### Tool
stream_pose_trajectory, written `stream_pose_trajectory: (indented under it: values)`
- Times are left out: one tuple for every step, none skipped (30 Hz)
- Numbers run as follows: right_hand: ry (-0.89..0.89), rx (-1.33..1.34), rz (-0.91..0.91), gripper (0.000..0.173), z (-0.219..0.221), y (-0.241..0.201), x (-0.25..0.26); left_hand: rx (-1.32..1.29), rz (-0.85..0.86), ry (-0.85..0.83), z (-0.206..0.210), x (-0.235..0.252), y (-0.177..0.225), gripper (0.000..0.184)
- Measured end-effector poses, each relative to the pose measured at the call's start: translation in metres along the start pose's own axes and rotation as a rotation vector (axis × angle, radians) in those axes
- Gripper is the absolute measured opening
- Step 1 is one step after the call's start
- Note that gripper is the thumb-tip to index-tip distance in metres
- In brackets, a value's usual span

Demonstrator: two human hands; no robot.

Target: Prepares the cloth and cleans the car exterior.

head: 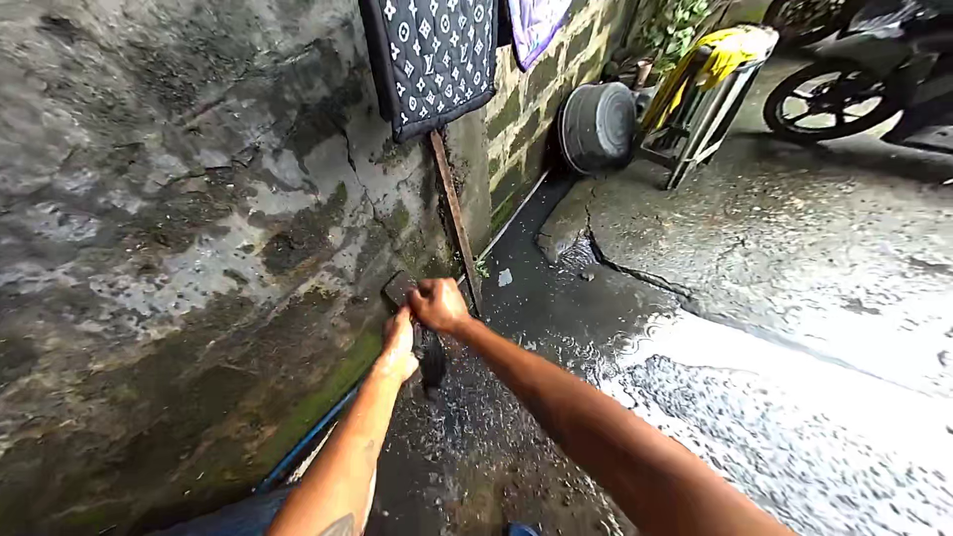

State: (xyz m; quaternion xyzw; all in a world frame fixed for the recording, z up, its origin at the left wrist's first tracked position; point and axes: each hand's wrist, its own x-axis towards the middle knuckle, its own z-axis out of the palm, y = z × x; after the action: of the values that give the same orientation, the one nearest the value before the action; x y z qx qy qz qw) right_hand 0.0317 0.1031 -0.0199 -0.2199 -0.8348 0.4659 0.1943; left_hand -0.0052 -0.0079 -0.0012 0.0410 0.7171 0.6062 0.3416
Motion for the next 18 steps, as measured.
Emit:
stream_pose_trajectory:
  values:
    - [-0.028, -0.013, 0.087, 0.038, -0.018, 0.01, 0.016, 0.129, 0.029, -0.144, -0.011, 0.001, 0.0, 0.056]
    - [-0.038, -0.016, 0.149, 0.041, -0.038, 0.018, 0.027, 0.296, 0.061, -0.281, -0.023, 0.002, 0.003, 0.055]
    - [-0.035, -0.026, 0.18, 0.046, -0.054, 0.022, 0.035, 0.481, 0.088, -0.373, -0.041, 0.004, 0.002, 0.056]
    - [-0.028, -0.035, 0.175, 0.05, -0.067, 0.025, 0.04, 0.64, 0.095, -0.406, -0.056, 0.007, 0.002, 0.058]
    - [-0.027, -0.05, 0.145, 0.054, -0.078, 0.026, 0.044, 0.76, 0.101, -0.395, -0.07, 0.012, 0.001, 0.056]
    - [-0.032, -0.066, 0.099, 0.055, -0.087, 0.026, 0.047, 0.838, 0.099, -0.378, -0.081, 0.017, 0.003, 0.052]
    - [-0.041, -0.077, 0.039, 0.055, -0.097, 0.027, 0.049, 0.859, 0.12, -0.364, -0.089, 0.02, 0.009, 0.047]
    - [-0.065, -0.101, -0.027, 0.053, -0.106, 0.029, 0.05, 0.82, 0.164, -0.356, -0.094, 0.019, 0.018, 0.042]
    - [-0.124, -0.172, -0.084, 0.056, -0.115, 0.031, 0.047, 0.739, 0.218, -0.338, -0.096, 0.014, 0.031, 0.039]
    - [-0.218, -0.298, -0.106, 0.07, -0.119, 0.032, 0.04, 0.63, 0.273, -0.311, -0.093, 0.006, 0.044, 0.035]
    - [-0.326, -0.429, -0.092, 0.082, -0.114, 0.034, 0.031, 0.498, 0.315, -0.29, -0.089, -0.001, 0.059, 0.031]
    - [-0.419, -0.512, -0.043, 0.082, -0.103, 0.038, 0.021, 0.377, 0.363, -0.266, -0.084, -0.006, 0.07, 0.029]
    - [-0.467, -0.52, 0.02, 0.07, -0.088, 0.044, 0.011, 0.258, 0.404, -0.231, -0.079, -0.007, 0.075, 0.027]
    - [-0.453, -0.438, 0.066, 0.059, -0.076, 0.05, 0.003, 0.126, 0.426, -0.186, -0.074, -0.005, 0.076, 0.026]
    - [-0.372, -0.272, 0.066, 0.05, -0.065, 0.055, -0.003, -0.019, 0.431, -0.12, -0.069, 0.0, 0.072, 0.027]
    - [-0.257, -0.032, 0.031, 0.04, -0.055, 0.053, -0.01, -0.167, 0.41, -0.052, -0.064, 0.006, 0.065, 0.031]
    - [-0.167, 0.222, -0.015, 0.03, -0.045, 0.045, -0.017, -0.3, 0.355, -0.001, -0.059, 0.012, 0.057, 0.038]
    - [-0.126, 0.423, -0.063, 0.025, -0.037, 0.031, -0.022, -0.418, 0.278, 0.011, -0.054, 0.021, 0.046, 0.046]
